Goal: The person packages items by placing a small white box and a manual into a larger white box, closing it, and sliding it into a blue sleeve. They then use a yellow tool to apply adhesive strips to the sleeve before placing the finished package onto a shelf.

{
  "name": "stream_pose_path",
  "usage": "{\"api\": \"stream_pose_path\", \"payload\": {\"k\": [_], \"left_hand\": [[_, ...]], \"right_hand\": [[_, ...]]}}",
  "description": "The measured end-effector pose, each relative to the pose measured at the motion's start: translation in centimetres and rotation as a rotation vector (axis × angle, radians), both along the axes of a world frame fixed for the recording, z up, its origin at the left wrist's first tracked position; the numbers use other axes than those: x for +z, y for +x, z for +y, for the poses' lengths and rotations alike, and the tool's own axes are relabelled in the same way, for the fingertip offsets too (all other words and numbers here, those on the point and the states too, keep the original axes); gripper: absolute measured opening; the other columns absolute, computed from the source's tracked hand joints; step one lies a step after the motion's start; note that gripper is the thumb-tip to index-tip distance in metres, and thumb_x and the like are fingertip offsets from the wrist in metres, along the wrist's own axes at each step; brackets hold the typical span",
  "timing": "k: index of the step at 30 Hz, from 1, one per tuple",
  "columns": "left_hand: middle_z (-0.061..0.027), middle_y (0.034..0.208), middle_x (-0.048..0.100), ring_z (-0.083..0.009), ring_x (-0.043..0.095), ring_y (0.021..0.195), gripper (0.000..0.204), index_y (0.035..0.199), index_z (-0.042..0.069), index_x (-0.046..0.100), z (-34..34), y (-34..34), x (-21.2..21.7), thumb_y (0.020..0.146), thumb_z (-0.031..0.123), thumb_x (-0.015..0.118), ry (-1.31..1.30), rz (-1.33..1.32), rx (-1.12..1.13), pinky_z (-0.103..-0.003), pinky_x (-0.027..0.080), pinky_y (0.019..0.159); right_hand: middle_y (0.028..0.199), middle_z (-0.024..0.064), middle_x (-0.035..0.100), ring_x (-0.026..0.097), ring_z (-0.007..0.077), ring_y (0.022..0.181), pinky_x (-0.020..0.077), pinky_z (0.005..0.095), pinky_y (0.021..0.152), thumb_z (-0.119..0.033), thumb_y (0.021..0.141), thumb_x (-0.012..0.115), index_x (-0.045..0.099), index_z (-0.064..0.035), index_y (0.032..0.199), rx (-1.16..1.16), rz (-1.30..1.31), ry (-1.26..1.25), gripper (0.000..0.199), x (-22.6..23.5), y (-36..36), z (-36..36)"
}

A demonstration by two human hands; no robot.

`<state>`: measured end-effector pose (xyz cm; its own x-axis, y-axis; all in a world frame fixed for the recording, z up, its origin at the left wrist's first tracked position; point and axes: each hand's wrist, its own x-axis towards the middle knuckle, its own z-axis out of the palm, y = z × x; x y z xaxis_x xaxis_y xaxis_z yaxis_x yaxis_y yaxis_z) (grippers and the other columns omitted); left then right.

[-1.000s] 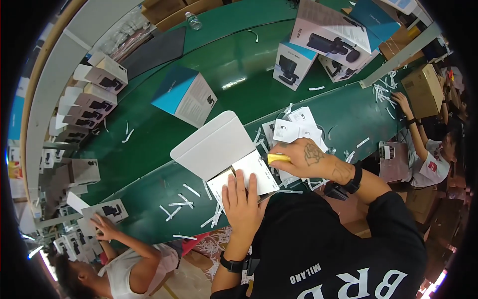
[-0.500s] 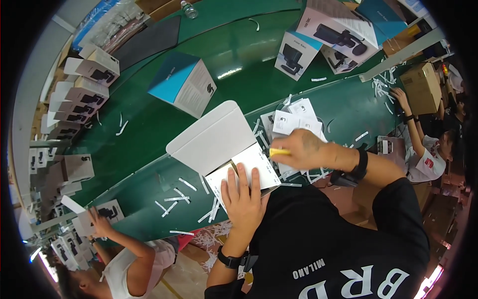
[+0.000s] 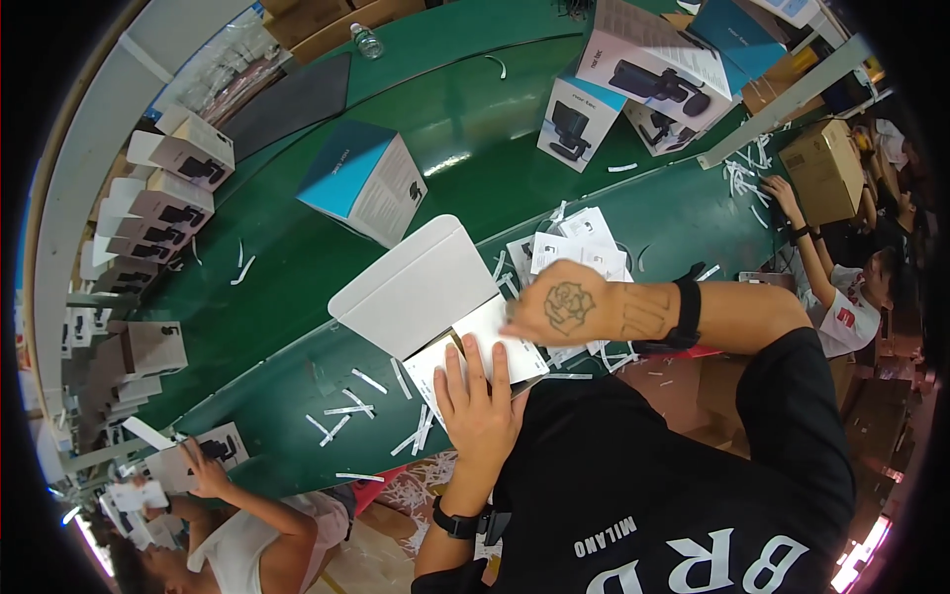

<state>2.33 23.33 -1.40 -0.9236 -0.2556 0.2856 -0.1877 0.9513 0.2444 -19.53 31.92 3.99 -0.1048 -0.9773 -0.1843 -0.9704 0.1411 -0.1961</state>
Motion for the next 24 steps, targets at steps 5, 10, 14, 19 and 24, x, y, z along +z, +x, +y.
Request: {"api": "stream_pose_path", "payload": {"k": [5,10,14,19,24], "left_hand": [[-0.0286,0.155,0.041,-0.0482,0.043,0.140,0.074,0.148,0.006,0.051,-0.8,0.7,0.1,0.083,0.036,0.074,0.046,-0.013,0.014,-0.058,0.034,0.114],[-0.0309,0.156,0.038,-0.0493,0.039,0.143,0.064,0.148,0.002,0.048,-1.4,1.1,0.4,0.091,0.027,0.063,0.090,-0.063,-0.030,-0.056,0.031,0.118],[-0.0316,0.157,0.037,-0.0495,0.038,0.144,0.055,0.148,0.001,0.047,-1.9,1.9,1.1,0.097,0.019,0.051,-0.030,-0.136,-0.062,-0.054,0.030,0.120],[-0.0332,0.154,0.038,-0.0515,0.037,0.143,0.056,0.148,0.001,0.047,-2.7,2.3,-0.2,0.093,0.013,0.053,0.057,-0.037,-0.062,-0.057,0.032,0.117],[-0.0309,0.156,0.038,-0.0484,0.038,0.144,0.055,0.150,0.002,0.045,-2.8,2.9,-0.5,0.097,0.016,0.048,0.040,-0.048,-0.060,-0.052,0.029,0.121]], "right_hand": [[0.067,0.0153,0.064,0.066,0.0360,0.064,0.0537,0.0423,0.061,-0.047,0.096,0.060,0.066,-0.0075,0.074,0.247,-0.377,0.348,0.045,4.4,0.6,2.5],[0.078,0.0159,0.069,0.069,0.0349,0.072,0.0545,0.0430,0.063,-0.049,0.084,0.074,0.065,-0.0062,0.083,0.259,-0.337,0.758,0.044,7.8,-0.5,4.4],[0.079,0.0143,0.069,0.070,0.0336,0.077,0.0552,0.0426,0.066,-0.040,0.076,0.081,0.065,-0.0063,0.093,0.240,-0.392,0.728,0.041,11.1,0.8,0.4],[0.076,0.0125,0.065,0.067,0.0359,0.070,0.0549,0.0422,0.063,-0.028,0.078,0.080,0.062,-0.0083,0.101,0.135,-0.171,0.007,0.035,4.1,1.0,-1.7],[0.089,0.0149,0.069,0.068,0.0376,0.075,0.0538,0.0467,0.067,-0.028,0.078,0.079,0.059,-0.0078,0.119,0.261,-0.563,0.483,0.050,4.7,3.5,2.2]]}}
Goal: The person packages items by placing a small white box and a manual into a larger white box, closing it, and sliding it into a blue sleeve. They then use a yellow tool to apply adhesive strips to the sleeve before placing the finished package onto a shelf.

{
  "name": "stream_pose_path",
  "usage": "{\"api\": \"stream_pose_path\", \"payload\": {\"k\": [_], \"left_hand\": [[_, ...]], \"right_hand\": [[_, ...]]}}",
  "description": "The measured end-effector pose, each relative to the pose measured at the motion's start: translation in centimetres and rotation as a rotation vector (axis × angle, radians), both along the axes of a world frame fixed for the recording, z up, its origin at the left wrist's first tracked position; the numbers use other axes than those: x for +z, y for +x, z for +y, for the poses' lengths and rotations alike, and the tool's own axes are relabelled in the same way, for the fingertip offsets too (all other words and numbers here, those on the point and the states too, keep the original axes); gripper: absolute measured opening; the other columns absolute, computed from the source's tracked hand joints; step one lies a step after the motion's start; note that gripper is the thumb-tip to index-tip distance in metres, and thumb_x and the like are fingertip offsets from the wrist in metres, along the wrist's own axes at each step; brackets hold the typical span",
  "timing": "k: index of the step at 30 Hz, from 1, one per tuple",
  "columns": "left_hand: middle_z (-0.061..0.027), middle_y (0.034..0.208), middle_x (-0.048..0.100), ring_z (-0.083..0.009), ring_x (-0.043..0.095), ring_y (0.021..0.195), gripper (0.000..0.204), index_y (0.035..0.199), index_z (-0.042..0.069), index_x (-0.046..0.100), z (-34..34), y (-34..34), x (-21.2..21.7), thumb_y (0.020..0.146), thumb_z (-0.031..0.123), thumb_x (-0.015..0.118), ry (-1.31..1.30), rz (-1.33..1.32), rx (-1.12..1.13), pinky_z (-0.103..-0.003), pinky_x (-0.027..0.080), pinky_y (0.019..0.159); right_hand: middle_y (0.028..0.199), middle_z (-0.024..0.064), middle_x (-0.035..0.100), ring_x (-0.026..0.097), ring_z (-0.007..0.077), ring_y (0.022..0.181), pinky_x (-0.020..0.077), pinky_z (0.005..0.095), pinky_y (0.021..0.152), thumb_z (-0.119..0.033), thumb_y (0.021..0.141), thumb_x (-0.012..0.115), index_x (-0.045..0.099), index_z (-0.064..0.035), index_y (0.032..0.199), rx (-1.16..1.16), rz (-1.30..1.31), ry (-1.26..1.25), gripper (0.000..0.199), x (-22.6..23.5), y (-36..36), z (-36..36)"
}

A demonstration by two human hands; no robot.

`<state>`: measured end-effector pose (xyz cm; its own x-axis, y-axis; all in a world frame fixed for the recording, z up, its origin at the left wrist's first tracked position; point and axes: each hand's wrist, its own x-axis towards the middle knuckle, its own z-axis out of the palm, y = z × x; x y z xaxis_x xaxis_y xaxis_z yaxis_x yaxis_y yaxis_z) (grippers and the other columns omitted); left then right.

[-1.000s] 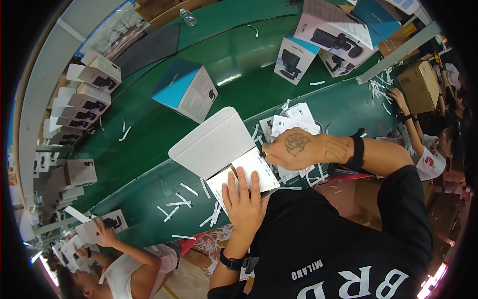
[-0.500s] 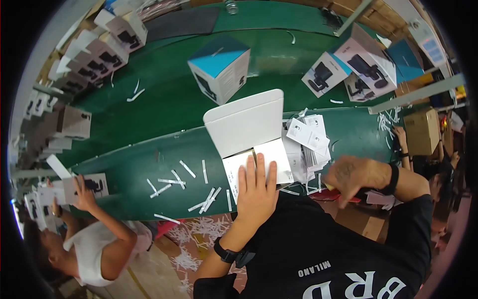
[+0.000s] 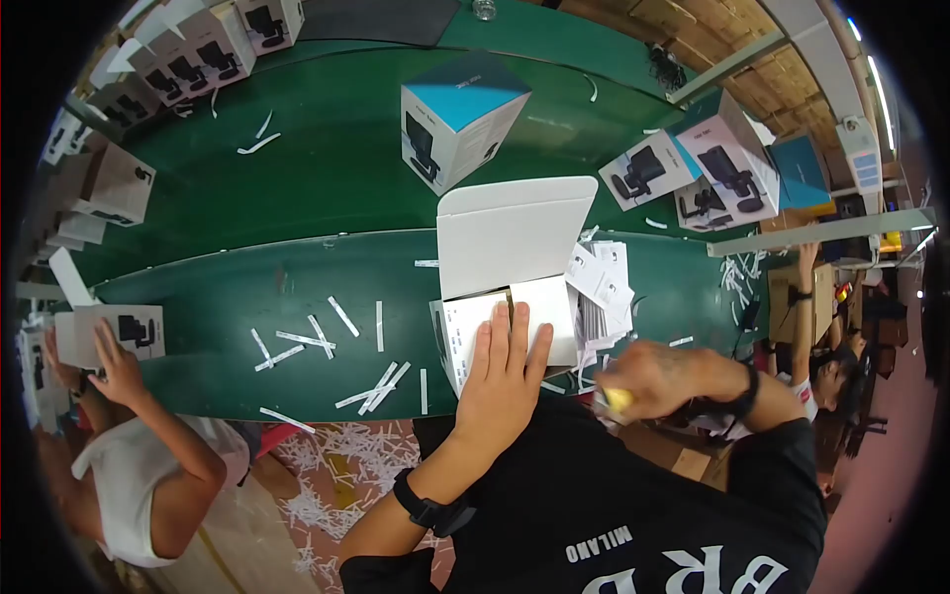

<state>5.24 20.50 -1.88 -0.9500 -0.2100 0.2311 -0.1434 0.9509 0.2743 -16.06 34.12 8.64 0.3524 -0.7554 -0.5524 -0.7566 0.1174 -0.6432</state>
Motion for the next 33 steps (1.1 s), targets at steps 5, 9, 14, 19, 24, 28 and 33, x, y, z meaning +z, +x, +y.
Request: {"api": "stream_pose_path", "payload": {"k": [5,9,14,19,24,28,33], "left_hand": [[-0.0305,0.155,0.039,-0.0463,0.039,0.144,0.054,0.147,0.000,0.048,-0.8,0.2,0.7,0.095,0.014,0.050,0.054,-0.005,-0.088,-0.052,0.031,0.119],[-0.0285,0.146,0.050,-0.0427,0.049,0.137,0.046,0.135,-0.003,0.058,-1.7,0.5,0.2,0.092,0.013,0.054,0.029,0.034,-0.134,-0.051,0.037,0.116],[-0.0238,0.122,0.068,-0.0375,0.063,0.122,0.035,0.112,-0.007,0.070,-1.4,1.7,-3.1,0.088,0.016,0.059,0.072,0.357,-0.215,-0.047,0.045,0.111],[-0.0211,0.111,0.072,-0.0365,0.068,0.111,0.029,0.102,-0.006,0.073,-1.8,1.4,-2.6,0.085,0.013,0.060,0.095,0.372,-0.191,-0.047,0.049,0.107],[-0.0216,0.113,0.071,-0.0363,0.067,0.111,0.029,0.103,-0.007,0.072,-1.9,1.9,-2.9,0.085,0.012,0.059,0.117,0.349,-0.216,-0.047,0.049,0.107],[-0.0198,0.110,0.072,-0.0349,0.068,0.108,0.026,0.101,-0.004,0.073,-1.7,1.7,-3.1,0.084,0.011,0.060,0.114,0.325,-0.216,-0.046,0.050,0.105],[-0.0181,0.106,0.072,-0.0338,0.069,0.105,0.025,0.099,-0.003,0.073,-1.6,2.7,-3.7,0.083,0.012,0.061,0.147,0.316,-0.202,-0.047,0.051,0.103]], "right_hand": [[0.087,0.0171,0.067,0.067,0.0387,0.080,0.0525,0.0472,0.071,-0.024,0.081,0.075,0.057,-0.0032,0.121,-0.126,0.179,0.172,0.048,4.4,-2.7,1.5],[0.097,0.0199,0.067,0.067,0.0415,0.084,0.0538,0.0462,0.073,-0.020,0.086,0.069,0.058,0.0000,0.125,-0.394,0.058,-0.066,0.045,4.2,-0.1,-3.5],[0.104,0.0198,0.066,0.068,0.0402,0.086,0.0553,0.0443,0.073,-0.012,0.090,0.062,0.059,-0.0003,0.117,-0.556,0.017,-0.487,0.030,-2.2,5.2,-9.1],[0.098,0.0164,0.064,0.068,0.0345,0.082,0.0548,0.0375,0.072,-0.010,0.087,0.071,0.057,0.0008,0.105,-0.596,0.112,-0.424,0.025,-4.5,5.2,-11.2],[0.095,0.0153,0.063,0.068,0.0337,0.079,0.0551,0.0358,0.070,-0.010,0.084,0.074,0.058,0.0009,0.098,-0.593,0.012,-0.509,0.024,-6.0,5.3,-11.1],[0.094,0.0132,0.062,0.067,0.0322,0.072,0.0551,0.0352,0.064,-0.010,0.083,0.074,0.059,-0.0009,0.098,-0.762,-0.119,-0.464,0.024,-7.1,6.9,-11.3],[0.095,0.0094,0.062,0.067,0.0289,0.066,0.0546,0.0356,0.057,-0.011,0.083,0.073,0.060,-0.0056,0.100,-0.503,0.197,-0.620,0.022,-6.1,9.1,-12.9]]}}
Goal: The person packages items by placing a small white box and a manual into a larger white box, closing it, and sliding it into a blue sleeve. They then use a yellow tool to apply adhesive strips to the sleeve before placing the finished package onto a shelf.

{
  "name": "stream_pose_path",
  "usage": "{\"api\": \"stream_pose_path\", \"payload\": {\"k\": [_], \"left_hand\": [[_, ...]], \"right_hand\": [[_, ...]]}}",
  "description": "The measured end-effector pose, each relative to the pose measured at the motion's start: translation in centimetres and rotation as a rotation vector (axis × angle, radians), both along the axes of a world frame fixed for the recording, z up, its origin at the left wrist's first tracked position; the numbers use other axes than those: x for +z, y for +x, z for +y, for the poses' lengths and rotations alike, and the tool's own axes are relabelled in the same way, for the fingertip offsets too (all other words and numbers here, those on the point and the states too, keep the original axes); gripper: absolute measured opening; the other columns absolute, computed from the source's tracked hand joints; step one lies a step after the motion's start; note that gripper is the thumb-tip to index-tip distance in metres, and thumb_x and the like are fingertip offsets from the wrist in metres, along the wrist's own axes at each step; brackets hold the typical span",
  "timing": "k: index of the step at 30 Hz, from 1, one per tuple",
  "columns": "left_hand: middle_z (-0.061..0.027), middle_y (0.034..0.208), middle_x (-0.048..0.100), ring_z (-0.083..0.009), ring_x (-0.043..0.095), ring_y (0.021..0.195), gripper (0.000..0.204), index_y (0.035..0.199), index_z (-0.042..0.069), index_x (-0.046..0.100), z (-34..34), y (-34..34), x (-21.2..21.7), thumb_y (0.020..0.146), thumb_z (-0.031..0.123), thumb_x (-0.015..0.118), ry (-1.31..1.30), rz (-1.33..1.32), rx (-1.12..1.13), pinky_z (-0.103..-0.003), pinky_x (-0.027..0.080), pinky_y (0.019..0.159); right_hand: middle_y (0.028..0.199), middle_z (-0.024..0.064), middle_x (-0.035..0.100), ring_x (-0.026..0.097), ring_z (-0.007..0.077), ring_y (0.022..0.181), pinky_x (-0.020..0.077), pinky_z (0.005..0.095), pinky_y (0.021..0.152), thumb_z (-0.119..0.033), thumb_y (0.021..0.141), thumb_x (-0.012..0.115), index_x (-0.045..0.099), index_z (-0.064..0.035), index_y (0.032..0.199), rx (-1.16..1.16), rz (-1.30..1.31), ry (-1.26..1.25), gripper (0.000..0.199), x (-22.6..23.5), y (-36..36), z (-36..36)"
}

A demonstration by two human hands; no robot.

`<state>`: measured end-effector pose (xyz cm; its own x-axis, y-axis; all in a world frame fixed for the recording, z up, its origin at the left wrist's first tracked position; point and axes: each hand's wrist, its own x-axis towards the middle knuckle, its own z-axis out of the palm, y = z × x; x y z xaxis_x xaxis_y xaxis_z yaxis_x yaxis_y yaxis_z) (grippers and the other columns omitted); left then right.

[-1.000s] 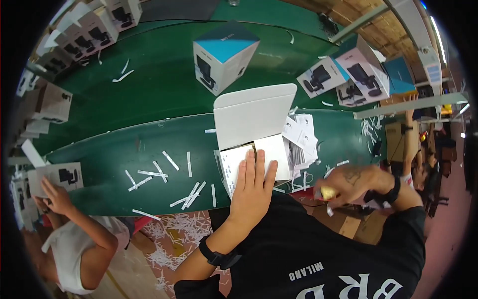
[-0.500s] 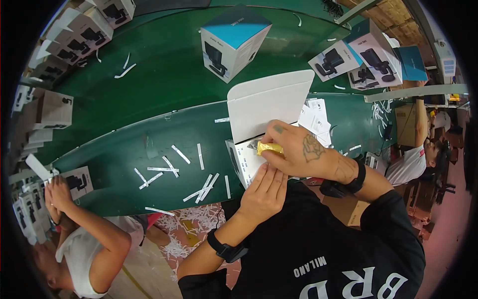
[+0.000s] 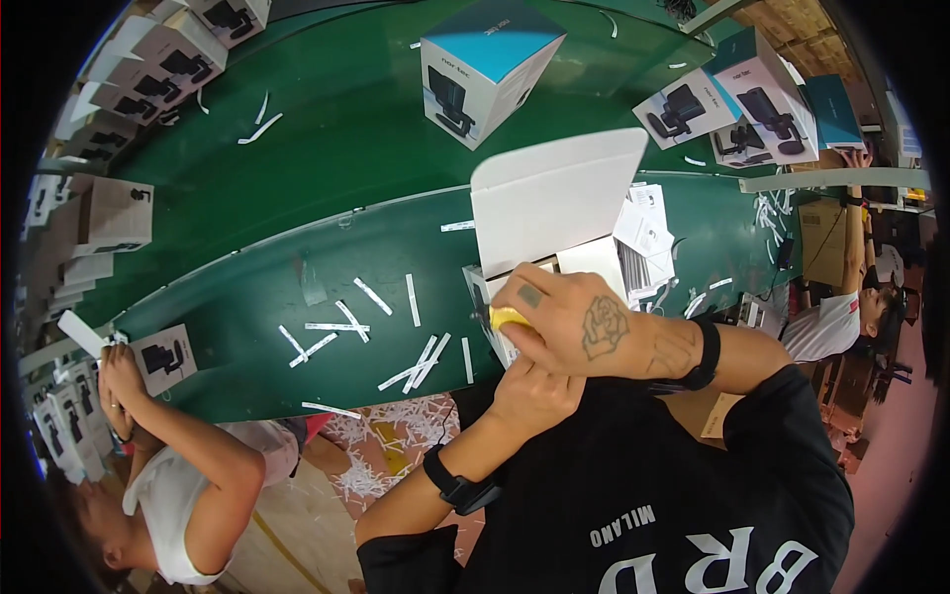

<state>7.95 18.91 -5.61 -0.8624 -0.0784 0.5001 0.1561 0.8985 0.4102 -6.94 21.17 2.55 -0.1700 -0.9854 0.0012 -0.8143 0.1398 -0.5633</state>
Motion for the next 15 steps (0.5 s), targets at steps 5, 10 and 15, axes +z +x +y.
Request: {"api": "stream_pose_path", "payload": {"k": [5,10,15], "left_hand": [[-0.0172,0.102,0.071,-0.0331,0.068,0.101,0.027,0.100,-0.004,0.072,-0.7,-1.0,0.7,0.082,0.013,0.062,-0.014,0.042,-0.032,-0.046,0.051,0.101],[-0.0156,0.102,0.072,-0.0310,0.068,0.103,0.028,0.101,-0.003,0.073,-0.5,-1.2,0.9,0.081,0.015,0.064,-0.044,0.045,-0.034,-0.043,0.051,0.098],[-0.0121,0.094,0.070,-0.0279,0.066,0.092,0.024,0.097,-0.001,0.072,0.1,-1.1,2.5,0.079,0.013,0.063,-0.049,-0.110,-0.062,-0.041,0.052,0.090]], "right_hand": [[0.096,0.0072,0.062,0.067,0.0272,0.067,0.0547,0.0361,0.056,-0.012,0.084,0.072,0.062,-0.0088,0.101,-0.063,0.121,-0.027,0.021,0.6,-2.3,0.9],[0.095,0.0079,0.062,0.068,0.0275,0.070,0.0552,0.0370,0.058,-0.019,0.086,0.071,0.064,-0.0077,0.102,-0.084,0.200,-0.005,0.021,0.2,-2.1,1.0],[0.085,0.0106,0.063,0.070,0.0279,0.075,0.0567,0.0394,0.063,-0.023,0.086,0.066,0.067,-0.0063,0.094,-0.107,0.214,0.007,0.019,-0.6,-1.2,-0.4]]}}
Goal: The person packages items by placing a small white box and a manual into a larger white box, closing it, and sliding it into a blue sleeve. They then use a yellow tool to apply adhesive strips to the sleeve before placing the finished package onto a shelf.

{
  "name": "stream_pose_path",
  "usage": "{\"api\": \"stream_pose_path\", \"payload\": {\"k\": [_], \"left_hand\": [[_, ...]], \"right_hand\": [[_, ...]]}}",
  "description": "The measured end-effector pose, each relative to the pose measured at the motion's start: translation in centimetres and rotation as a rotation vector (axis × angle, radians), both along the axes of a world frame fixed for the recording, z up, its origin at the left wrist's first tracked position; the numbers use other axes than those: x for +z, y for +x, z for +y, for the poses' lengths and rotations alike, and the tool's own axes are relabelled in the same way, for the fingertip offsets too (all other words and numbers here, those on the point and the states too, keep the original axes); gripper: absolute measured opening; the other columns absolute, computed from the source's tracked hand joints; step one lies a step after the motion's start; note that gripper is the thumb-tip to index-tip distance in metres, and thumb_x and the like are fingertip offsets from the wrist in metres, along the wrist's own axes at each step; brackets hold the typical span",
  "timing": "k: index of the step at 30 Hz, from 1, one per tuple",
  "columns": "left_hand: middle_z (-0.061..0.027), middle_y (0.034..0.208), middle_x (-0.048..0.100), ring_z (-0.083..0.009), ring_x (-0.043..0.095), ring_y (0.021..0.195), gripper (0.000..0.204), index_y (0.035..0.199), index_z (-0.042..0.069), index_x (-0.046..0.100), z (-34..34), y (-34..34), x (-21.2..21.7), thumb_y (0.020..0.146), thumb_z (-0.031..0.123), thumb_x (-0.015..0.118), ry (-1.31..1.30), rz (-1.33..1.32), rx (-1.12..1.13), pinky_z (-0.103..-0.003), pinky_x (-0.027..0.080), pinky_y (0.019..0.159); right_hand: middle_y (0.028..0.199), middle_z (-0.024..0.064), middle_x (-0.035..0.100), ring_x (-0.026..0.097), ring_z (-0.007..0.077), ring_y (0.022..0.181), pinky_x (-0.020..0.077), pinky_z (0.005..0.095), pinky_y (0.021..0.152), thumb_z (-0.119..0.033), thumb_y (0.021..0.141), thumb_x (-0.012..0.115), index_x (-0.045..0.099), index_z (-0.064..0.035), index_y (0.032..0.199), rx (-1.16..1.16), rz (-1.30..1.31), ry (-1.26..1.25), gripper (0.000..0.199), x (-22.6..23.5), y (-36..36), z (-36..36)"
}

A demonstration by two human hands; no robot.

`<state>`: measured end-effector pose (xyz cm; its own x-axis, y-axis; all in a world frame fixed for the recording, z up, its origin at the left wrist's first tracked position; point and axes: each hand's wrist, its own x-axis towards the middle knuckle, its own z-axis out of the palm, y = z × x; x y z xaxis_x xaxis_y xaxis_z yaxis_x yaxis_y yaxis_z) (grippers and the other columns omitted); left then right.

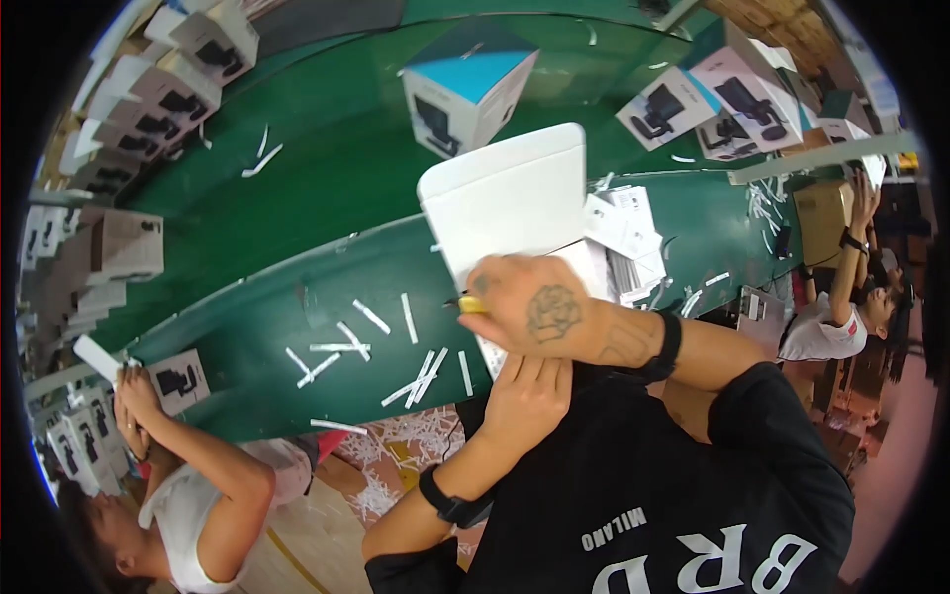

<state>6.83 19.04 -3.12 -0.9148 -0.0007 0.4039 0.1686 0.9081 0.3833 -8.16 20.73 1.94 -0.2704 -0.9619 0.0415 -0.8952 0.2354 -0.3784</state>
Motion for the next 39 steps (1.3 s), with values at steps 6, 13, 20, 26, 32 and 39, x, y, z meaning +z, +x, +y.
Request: {"api": "stream_pose_path", "payload": {"k": [6,13,20,26,32,39], "left_hand": [[-0.0135,0.085,0.063,-0.0318,0.061,0.082,0.018,0.094,0.001,0.069,3.3,-0.4,0.4,0.079,0.012,0.070,-0.036,-0.075,0.067,-0.045,0.050,0.081],[-0.0235,0.109,0.063,-0.0443,0.060,0.103,0.047,0.114,-0.006,0.064,5.9,-1.0,2.0,0.077,0.022,0.077,-0.038,-0.253,0.022,-0.054,0.046,0.092],[-0.0276,0.123,0.059,-0.0468,0.056,0.115,0.067,0.130,-0.010,0.056,7.8,-0.3,2.4,0.078,0.026,0.078,0.023,-0.385,0.085,-0.056,0.042,0.102],[-0.0312,0.147,0.046,-0.0472,0.043,0.138,0.076,0.139,-0.012,0.048,7.8,-1.7,4.3,0.079,0.026,0.078,-0.032,-0.336,0.145,-0.056,0.033,0.116],[-0.0293,0.156,0.038,-0.0462,0.038,0.144,0.076,0.139,-0.012,0.048,7.8,-1.9,2.7,0.080,0.024,0.078,-0.093,-0.283,0.147,-0.055,0.030,0.119],[-0.0267,0.154,0.042,-0.0452,0.042,0.142,0.070,0.138,-0.009,0.050,5.6,-2.6,3.7,0.081,0.022,0.077,0.040,-0.233,0.089,-0.055,0.032,0.118]], "right_hand": [[0.083,0.0094,0.065,0.070,0.0219,0.074,0.0540,0.0354,0.055,-0.029,0.079,0.068,0.065,-0.0061,0.087,0.280,0.167,-0.098,0.024,-2.2,0.9,1.1],[0.073,0.0141,0.067,0.071,0.0277,0.065,0.0560,0.0387,0.057,-0.020,0.081,0.064,0.066,-0.0031,0.087,0.111,0.051,-0.187,0.018,-1.9,0.8,3.2],[0.070,0.0139,0.060,0.065,0.0332,0.063,0.0513,0.0432,0.057,-0.024,0.071,0.072,0.061,-0.0054,0.086,0.176,-0.585,-0.260,0.026,-0.5,-1.1,6.0],[0.081,0.0073,0.070,0.067,0.0151,0.072,0.0546,0.0309,0.068,-0.019,0.075,0.084,0.068,-0.0035,0.100,-0.509,-0.620,-0.415,0.033,2.0,-9.9,17.1],[0.090,0.0068,0.075,0.066,0.0148,0.071,0.0554,0.0308,0.071,-0.024,0.081,0.082,0.063,-0.0020,0.133,-0.456,-0.465,-0.396,0.059,-2.1,-15.3,14.5],[0.096,0.0045,0.075,0.067,0.0115,0.081,0.0540,0.0268,0.077,-0.031,0.090,0.078,0.071,-0.0006,0.109,-0.377,-1.163,-0.258,0.037,5.1,-12.8,7.8]]}}
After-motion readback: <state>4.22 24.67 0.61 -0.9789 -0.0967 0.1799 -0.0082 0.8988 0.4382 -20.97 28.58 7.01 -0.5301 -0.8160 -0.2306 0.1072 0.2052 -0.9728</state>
